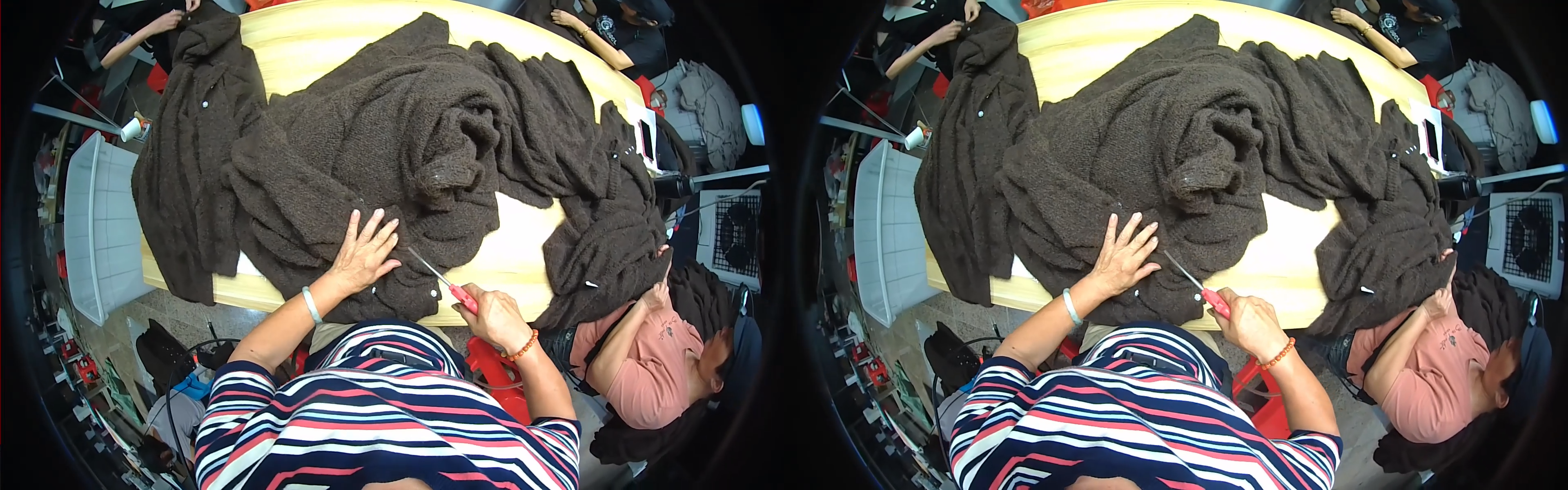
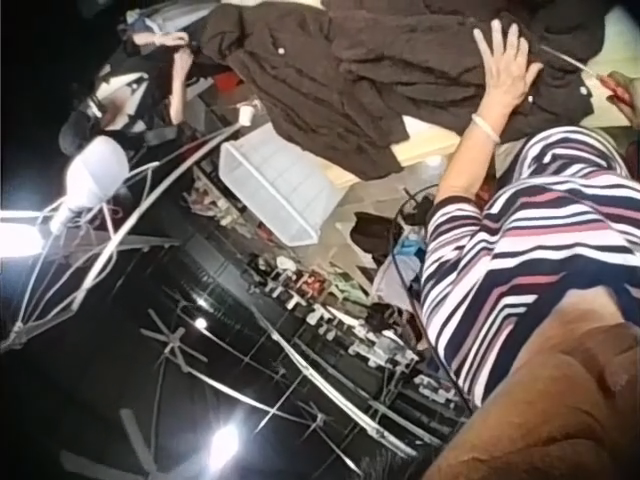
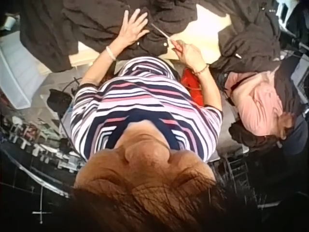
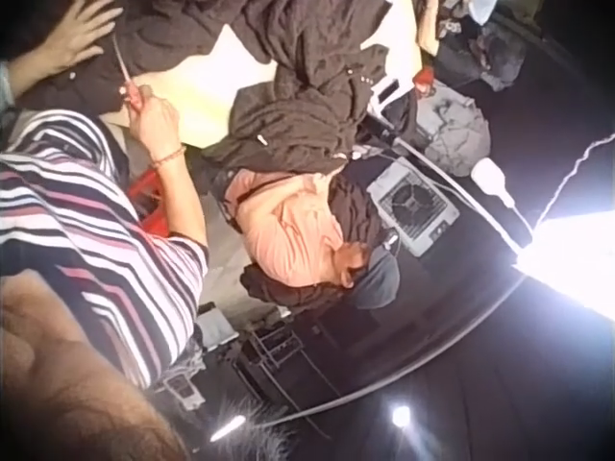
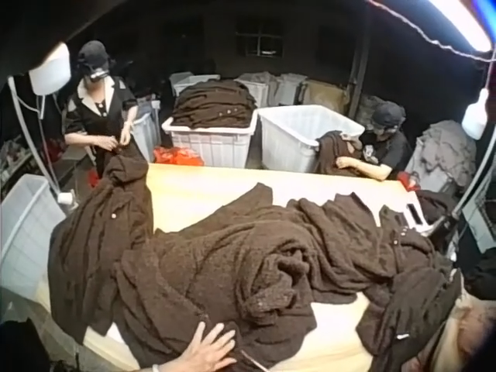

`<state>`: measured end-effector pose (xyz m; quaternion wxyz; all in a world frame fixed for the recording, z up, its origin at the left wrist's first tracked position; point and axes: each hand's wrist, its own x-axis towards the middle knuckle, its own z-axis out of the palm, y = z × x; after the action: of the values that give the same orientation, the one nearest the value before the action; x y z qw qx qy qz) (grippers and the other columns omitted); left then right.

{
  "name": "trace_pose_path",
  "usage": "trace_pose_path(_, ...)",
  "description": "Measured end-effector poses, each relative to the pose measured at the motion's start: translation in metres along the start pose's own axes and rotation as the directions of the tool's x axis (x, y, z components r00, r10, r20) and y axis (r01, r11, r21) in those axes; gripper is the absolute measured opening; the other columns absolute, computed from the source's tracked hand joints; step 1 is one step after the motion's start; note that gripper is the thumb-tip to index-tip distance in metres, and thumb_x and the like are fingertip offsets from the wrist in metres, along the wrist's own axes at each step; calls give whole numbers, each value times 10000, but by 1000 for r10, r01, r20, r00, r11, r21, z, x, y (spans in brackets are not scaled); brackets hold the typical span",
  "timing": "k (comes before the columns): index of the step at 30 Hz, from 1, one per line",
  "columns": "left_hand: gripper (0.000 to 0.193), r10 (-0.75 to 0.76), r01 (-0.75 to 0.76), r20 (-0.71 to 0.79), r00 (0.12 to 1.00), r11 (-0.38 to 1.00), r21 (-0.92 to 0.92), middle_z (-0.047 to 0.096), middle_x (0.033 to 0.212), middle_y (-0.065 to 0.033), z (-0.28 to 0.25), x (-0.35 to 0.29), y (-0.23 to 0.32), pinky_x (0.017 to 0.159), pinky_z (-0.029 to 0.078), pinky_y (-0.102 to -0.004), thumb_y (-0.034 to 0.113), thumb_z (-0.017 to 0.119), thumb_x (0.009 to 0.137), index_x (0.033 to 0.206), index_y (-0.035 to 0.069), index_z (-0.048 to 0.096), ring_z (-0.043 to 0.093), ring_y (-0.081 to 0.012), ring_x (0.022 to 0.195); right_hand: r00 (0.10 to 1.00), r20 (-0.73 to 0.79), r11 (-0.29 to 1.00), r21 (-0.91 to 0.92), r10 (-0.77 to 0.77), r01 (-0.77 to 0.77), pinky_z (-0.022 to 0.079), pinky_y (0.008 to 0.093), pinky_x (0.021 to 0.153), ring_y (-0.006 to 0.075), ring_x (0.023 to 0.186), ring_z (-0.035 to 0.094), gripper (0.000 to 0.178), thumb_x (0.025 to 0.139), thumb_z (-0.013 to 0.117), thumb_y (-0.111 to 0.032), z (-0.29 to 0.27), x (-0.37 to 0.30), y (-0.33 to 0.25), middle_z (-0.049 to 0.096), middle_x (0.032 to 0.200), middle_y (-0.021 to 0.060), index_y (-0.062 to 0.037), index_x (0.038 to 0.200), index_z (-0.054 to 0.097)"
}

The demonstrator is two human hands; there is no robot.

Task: Trimming loose threads from brown garments using scissors.

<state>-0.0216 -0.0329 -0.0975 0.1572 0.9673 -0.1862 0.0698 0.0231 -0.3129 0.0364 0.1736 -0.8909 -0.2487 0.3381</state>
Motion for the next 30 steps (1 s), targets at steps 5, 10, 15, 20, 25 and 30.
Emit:
trace_pose_path(5,373,160,-157,-15,987,978,138,561,1248,-120,6,15,12,1086,339,-495,240,734,748,1070,66,659,487,-295,1210,986,-162,994,93,-42,57,533,474,673,377,703,680,189,887,625,-217,13,-2,3,658,696,207,-80,1016,639)
trace_pose_path(10,284,107,-100,39,994,985,-141,611,982,-80,11,10,-8,861,448,-391,106,705,742,1020,68,663,585,-249,933,999,-50,1000,4,-16,16,535,486,655,387,668,675,189,889,624,-231,17,-14,7,650,664,203,-87,1011,643)
trace_pose_path(15,238,112,-104,20,993,967,-234,609,909,-58,3,7,-2,790,441,-362,166,731,783,992,66,677,583,-224,878,996,-63,995,76,-66,70,536,479,676,390,695,675,198,893,633,-227,11,-9,3,666,715,195,-89,1035,632)
trace_pose_path(20,390,-97,104,-120,988,993,59,590,1109,-109,-61,35,2,827,423,-409,222,740,807,1144,59,630,548,-282,1013,989,-143,978,193,-49,76,534,457,715,383,791,675,235,857,662,-148,16,-5,10,686,865,187,-82,1077,613)
trace_pose_path(25,520,-321,307,84,943,940,152,586,1138,-96,-84,25,-23,871,407,-398,204,776,757,1229,56,616,518,-275,1077,989,-117,980,164,-94,113,538,451,718,379,800,676,278,837,670,-127,11,5,1,690,871,179,-79,1103,604)
trace_pose_path(30,423,-305,295,101,947,950,105,587,1020,-94,-97,5,-23,832,435,-382,133,776,750,1144,53,646,537,-285,1021,989,-35,986,76,-147,149,524,453,702,370,780,670,225,862,659,-184,13,13,-6,680,831,174,-99,1062,599)
